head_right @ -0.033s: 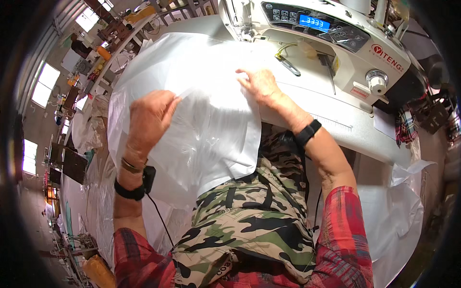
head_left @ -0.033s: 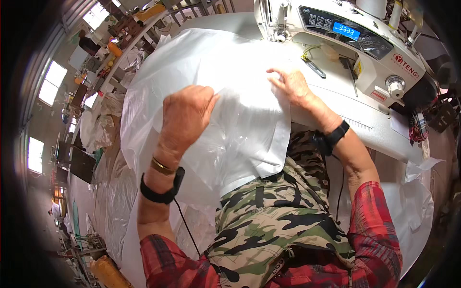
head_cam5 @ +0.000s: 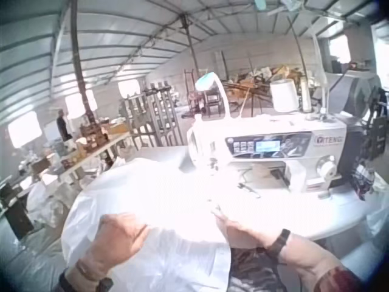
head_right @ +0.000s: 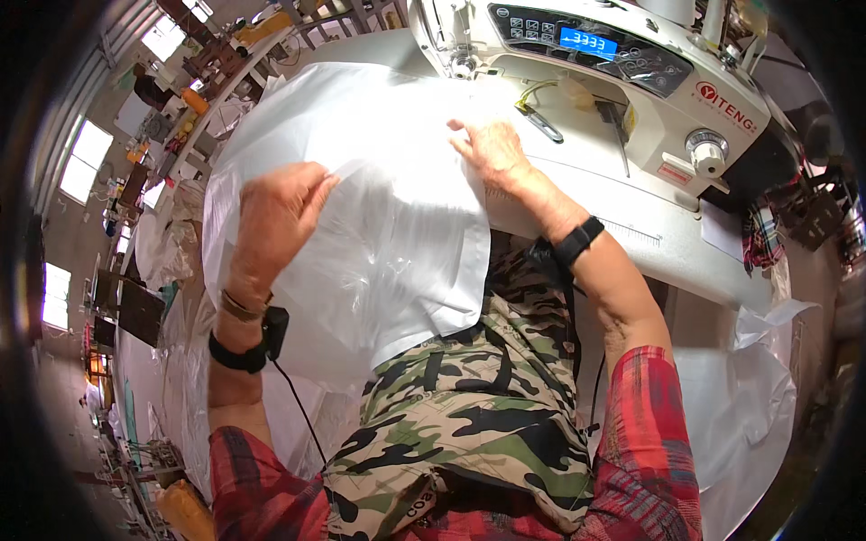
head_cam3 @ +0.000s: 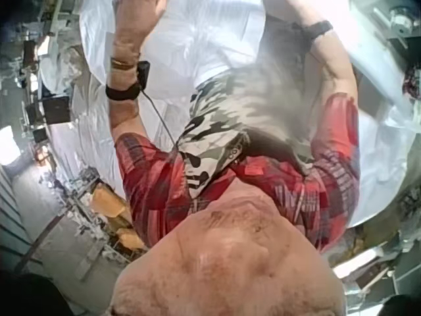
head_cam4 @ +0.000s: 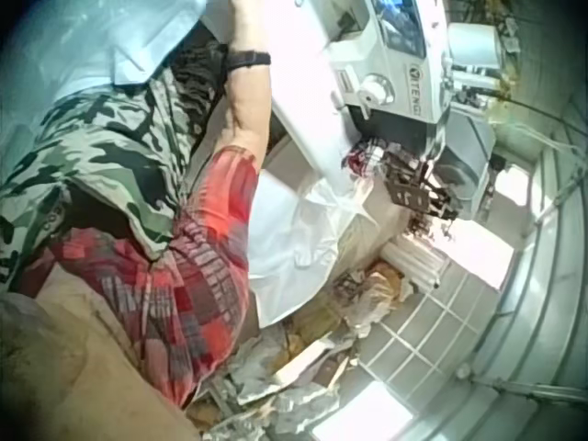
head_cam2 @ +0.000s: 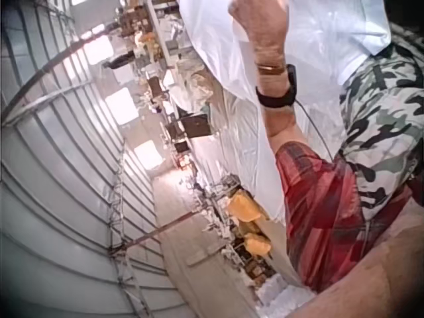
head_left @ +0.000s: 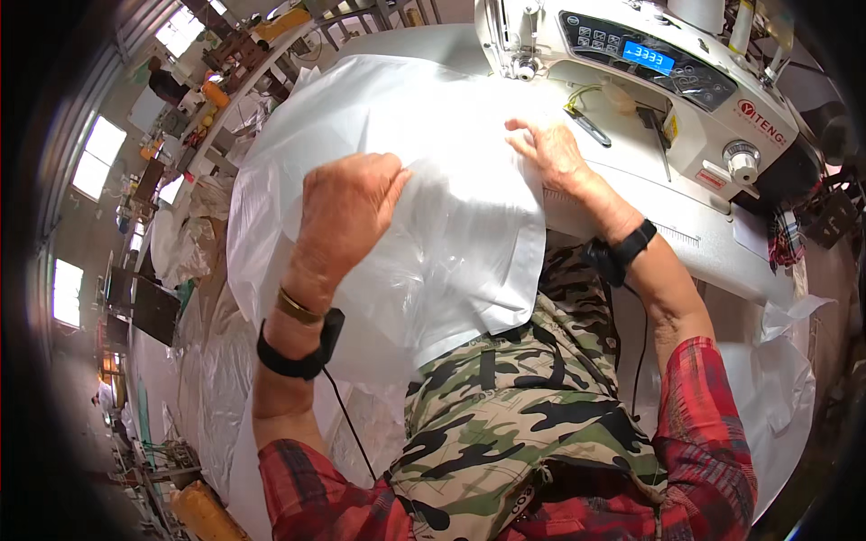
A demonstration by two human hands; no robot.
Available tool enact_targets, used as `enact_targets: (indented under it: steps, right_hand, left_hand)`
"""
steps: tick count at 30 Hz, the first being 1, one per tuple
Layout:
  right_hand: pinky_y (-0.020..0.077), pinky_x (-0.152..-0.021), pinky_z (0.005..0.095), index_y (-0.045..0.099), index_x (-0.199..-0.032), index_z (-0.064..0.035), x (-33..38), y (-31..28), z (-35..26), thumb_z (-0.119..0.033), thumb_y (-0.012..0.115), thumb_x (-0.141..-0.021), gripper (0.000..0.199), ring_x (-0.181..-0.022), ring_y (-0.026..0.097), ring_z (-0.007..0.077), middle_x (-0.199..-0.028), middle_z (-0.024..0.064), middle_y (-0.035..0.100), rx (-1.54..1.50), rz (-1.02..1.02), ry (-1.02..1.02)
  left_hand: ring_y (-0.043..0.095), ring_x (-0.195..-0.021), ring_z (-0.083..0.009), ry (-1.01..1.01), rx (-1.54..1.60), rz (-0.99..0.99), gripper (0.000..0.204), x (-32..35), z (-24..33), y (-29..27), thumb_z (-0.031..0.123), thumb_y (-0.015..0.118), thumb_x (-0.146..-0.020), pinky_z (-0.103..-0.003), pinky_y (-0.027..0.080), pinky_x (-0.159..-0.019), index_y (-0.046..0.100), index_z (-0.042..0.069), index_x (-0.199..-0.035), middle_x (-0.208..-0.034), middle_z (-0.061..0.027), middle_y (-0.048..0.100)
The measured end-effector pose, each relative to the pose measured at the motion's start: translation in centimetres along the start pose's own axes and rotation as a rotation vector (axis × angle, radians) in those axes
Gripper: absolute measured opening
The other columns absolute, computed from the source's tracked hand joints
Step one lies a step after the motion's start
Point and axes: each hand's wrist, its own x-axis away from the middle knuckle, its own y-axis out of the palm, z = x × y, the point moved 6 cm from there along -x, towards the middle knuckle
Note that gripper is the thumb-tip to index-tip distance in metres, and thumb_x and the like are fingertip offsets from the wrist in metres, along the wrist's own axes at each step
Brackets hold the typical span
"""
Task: Sewing large white plastic sheets together using an industrial sewing machine.
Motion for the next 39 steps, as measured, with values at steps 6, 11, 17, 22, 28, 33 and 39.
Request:
enact_targets:
  steps: [6,11,17,22,28,33,39]
  right_hand:
    - [0.0528,-0.078,0.0427,0.064,-0.114,-0.0086,-3.1,-0.1,3.3,-0.022,0.067,-0.088,0.029,-0.087,0.068,0.0314,-0.086,0.0123,0.071,0.148,0.055,0.044]
    - [0.0535,-0.078,0.0441,0.064,-0.114,-0.0078,-2.6,-0.9,2.6,-0.021,0.068,-0.087,0.030,-0.087,0.068,0.0331,-0.090,0.0130,0.071,0.105,0.134,-0.004]
    - [0.0545,-0.066,0.0411,0.070,-0.100,-0.0004,7.0,-2.5,-2.5,-0.027,0.064,-0.093,0.028,-0.071,0.069,0.0332,-0.080,0.0170,0.071,-0.028,0.197,0.228]
    - [0.0563,-0.069,0.0359,0.074,-0.103,0.0004,15.5,1.7,-7.1,-0.031,0.069,-0.091,0.034,-0.074,0.073,0.0284,-0.085,0.0211,0.072,-0.341,-0.125,0.419]
    - [0.0556,-0.072,0.0435,0.072,-0.088,0.0036,14.5,6.7,-7.0,-0.041,0.068,-0.087,0.044,-0.079,0.073,0.0335,-0.079,0.0226,0.070,-0.260,-0.228,0.536]
    - [0.0545,-0.062,0.0384,0.069,-0.084,0.0049,16.0,6.6,-8.2,-0.027,0.061,-0.090,0.034,-0.063,0.071,0.0235,-0.071,0.0177,0.069,-0.521,-0.204,0.687]
    - [0.0516,-0.057,0.0239,0.064,-0.094,0.0030,15.3,2.0,-11.7,-0.016,0.057,-0.099,0.021,-0.061,0.061,0.0086,-0.077,0.0056,0.070,-0.847,-0.065,0.583]
  left_hand:
    - [0.045,-0.052,-0.0173,-0.087,0.393,-0.200,0.031,-5.0,0.2,-0.4,0.017,0.063,-0.094,-0.035,0.040,-0.054,0.052,-0.002,-0.072,-0.057,-0.0126,0.042]
    - [0.037,-0.061,-0.0055,-0.200,0.885,-0.223,0.029,-4.1,3.0,3.3,0.014,0.060,-0.096,-0.029,0.035,-0.054,0.052,-0.003,-0.074,-0.061,0.0012,0.038]
    - [0.039,-0.062,-0.0068,-0.425,1.009,-0.290,0.022,3.5,4.5,8.5,0.013,0.060,-0.096,-0.028,0.037,-0.055,0.052,-0.002,-0.081,-0.064,0.0003,0.042]
    - [0.040,-0.066,-0.0052,-0.479,0.938,-0.269,0.016,8.4,4.0,13.0,0.012,0.062,-0.097,-0.024,0.037,-0.058,0.056,0.001,-0.086,-0.071,0.0046,0.046]
    - [0.042,-0.056,-0.0103,-0.434,0.919,-0.194,0.018,9.2,3.3,15.1,0.015,0.061,-0.095,-0.030,0.038,-0.051,0.056,-0.001,-0.088,-0.062,-0.0054,0.047]
    - [0.039,-0.058,-0.0001,-0.530,0.945,-0.240,0.015,8.8,3.1,13.8,0.017,0.060,-0.101,-0.021,0.030,-0.047,0.056,0.003,-0.097,-0.066,0.0049,0.050]
    - [0.042,-0.058,-0.0032,-0.452,1.037,-0.205,0.018,7.6,3.3,12.6,0.014,0.059,-0.099,-0.024,0.035,-0.050,0.058,0.002,-0.087,-0.063,0.0024,0.048]
